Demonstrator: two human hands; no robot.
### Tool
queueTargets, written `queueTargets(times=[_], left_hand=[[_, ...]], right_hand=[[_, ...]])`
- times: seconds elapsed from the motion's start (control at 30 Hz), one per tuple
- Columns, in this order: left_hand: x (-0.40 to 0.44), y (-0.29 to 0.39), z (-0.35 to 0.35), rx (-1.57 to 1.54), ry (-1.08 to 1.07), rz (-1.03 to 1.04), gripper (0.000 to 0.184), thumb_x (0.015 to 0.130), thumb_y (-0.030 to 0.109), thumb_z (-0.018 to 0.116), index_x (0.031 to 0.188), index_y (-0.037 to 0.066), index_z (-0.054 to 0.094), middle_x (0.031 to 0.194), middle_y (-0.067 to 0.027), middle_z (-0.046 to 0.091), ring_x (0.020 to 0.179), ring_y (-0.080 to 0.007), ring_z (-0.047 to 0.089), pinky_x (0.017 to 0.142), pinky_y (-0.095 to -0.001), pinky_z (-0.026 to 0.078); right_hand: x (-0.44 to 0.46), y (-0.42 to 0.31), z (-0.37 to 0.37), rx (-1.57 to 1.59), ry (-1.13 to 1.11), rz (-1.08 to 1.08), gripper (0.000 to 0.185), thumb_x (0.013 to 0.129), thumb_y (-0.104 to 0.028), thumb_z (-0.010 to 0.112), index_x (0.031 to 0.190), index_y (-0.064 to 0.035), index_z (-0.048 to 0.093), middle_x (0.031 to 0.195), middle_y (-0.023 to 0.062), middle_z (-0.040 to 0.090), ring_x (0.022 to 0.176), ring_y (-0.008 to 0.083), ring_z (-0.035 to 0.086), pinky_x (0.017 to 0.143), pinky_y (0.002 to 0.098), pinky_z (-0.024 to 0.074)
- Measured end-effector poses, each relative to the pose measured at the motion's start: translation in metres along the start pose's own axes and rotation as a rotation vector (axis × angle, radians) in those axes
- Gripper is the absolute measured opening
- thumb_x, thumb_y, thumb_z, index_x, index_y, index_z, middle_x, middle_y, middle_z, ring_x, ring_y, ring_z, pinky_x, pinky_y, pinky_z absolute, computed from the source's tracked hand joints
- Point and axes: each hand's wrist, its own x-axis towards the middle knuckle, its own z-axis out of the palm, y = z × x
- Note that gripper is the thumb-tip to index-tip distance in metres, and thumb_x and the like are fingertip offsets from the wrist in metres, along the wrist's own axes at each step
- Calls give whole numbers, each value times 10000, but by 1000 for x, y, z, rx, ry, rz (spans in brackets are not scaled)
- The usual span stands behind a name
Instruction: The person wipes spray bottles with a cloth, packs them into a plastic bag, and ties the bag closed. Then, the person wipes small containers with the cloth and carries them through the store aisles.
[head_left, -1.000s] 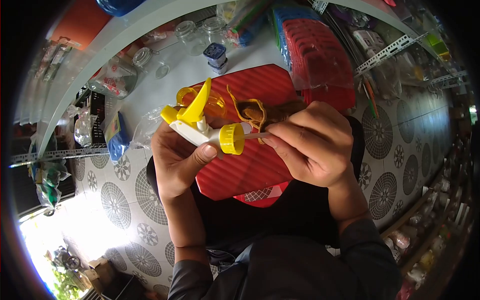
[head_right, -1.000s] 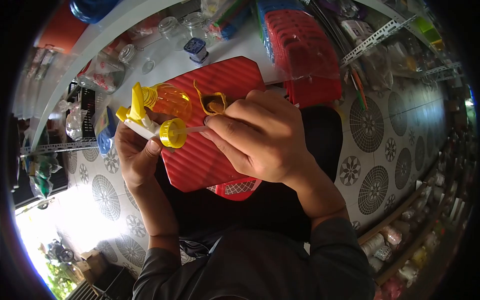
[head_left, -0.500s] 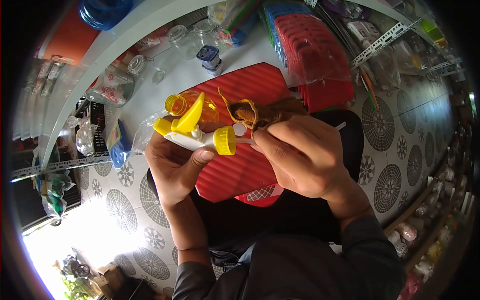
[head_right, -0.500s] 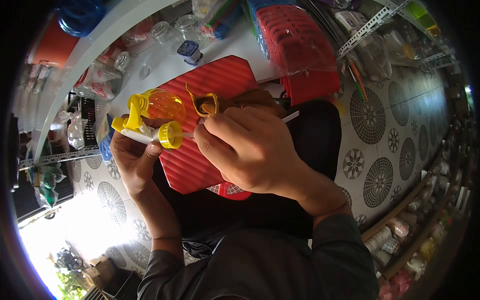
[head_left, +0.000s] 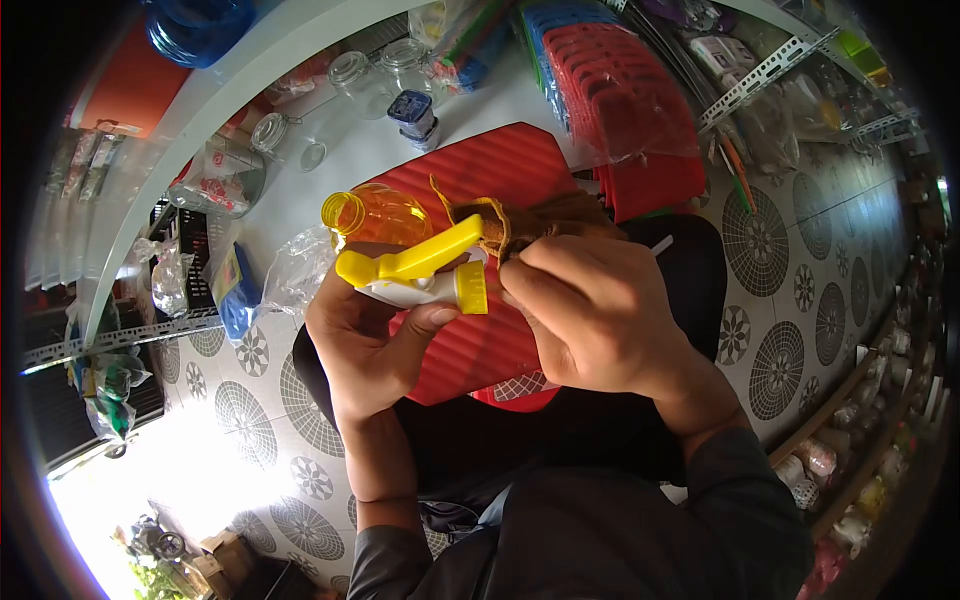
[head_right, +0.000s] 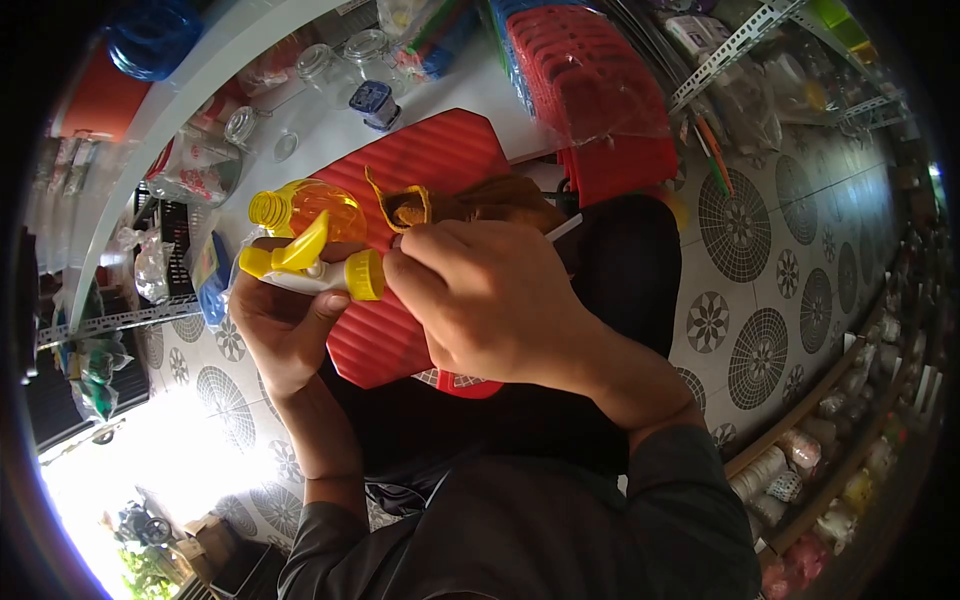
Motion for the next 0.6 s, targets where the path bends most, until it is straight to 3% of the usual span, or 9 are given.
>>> queueTargets(times=[0.07,0.13,0.17,0.27,0.3,0.4,0.43,0.53,0.6], left_hand=[[0,2,-1,82,14,-3,476,733,-25,763,1138,-97,522,1026,-188,661,953,-244,659,890,-350,516],[1,9,1,-54,12,56,473,708,-15,779,1109,-98,541,1006,-190,671,934,-225,662,876,-338,510],[0,10,2,-91,-6,59,496,712,33,785,1123,-106,546,978,-196,680,925,-217,662,864,-326,504],[-2,10,6,-28,81,116,509,745,90,774,1149,-116,543,956,-202,684,903,-225,671,857,-327,508],[-3,7,4,37,120,159,497,775,116,753,1166,-113,548,967,-205,681,897,-238,675,847,-322,511],[-2,9,0,49,176,146,482,792,123,743,1165,-112,550,985,-210,677,902,-254,677,840,-317,511],[-1,13,2,30,204,120,419,765,104,767,1102,-89,608,970,-184,674,882,-230,666,799,-296,509],[4,5,1,253,89,307,366,703,92,814,998,-66,667,925,-151,663,836,-197,643,748,-281,504],[3,3,4,205,1,316,354,653,93,846,933,-56,689,922,-142,645,837,-191,624,735,-276,496]], right_hand=[[2,5,2,51,-46,39,145,693,-68,645,814,-4,598,801,77,576,653,233,598,564,333,475],[5,11,3,566,-117,215,97,775,-69,653,798,17,613,748,103,599,649,259,602,570,325,468],[8,9,2,828,-235,307,139,838,-104,665,821,32,641,708,104,621,650,211,618,576,301,460],[4,9,11,1217,-370,471,131,837,-96,680,862,31,663,717,65,635,671,131,608,594,271,456],[5,11,10,1115,-350,413,157,838,-112,692,913,24,671,740,20,636,699,79,589,612,241,454],[8,19,3,979,-224,487,232,800,-57,710,1003,35,646,869,53,665,760,102,624,628,227,468],[11,23,-3,957,-251,455,386,776,-69,737,1121,35,599,913,43,656,802,89,615,622,204,461],[10,12,4,1086,-119,457,393,753,-201,800,1052,-7,635,784,-2,624,682,30,558,534,161,388],[3,14,12,860,-241,404,394,736,-204,822,1010,1,628,787,-15,612,658,18,529,528,161,392]])
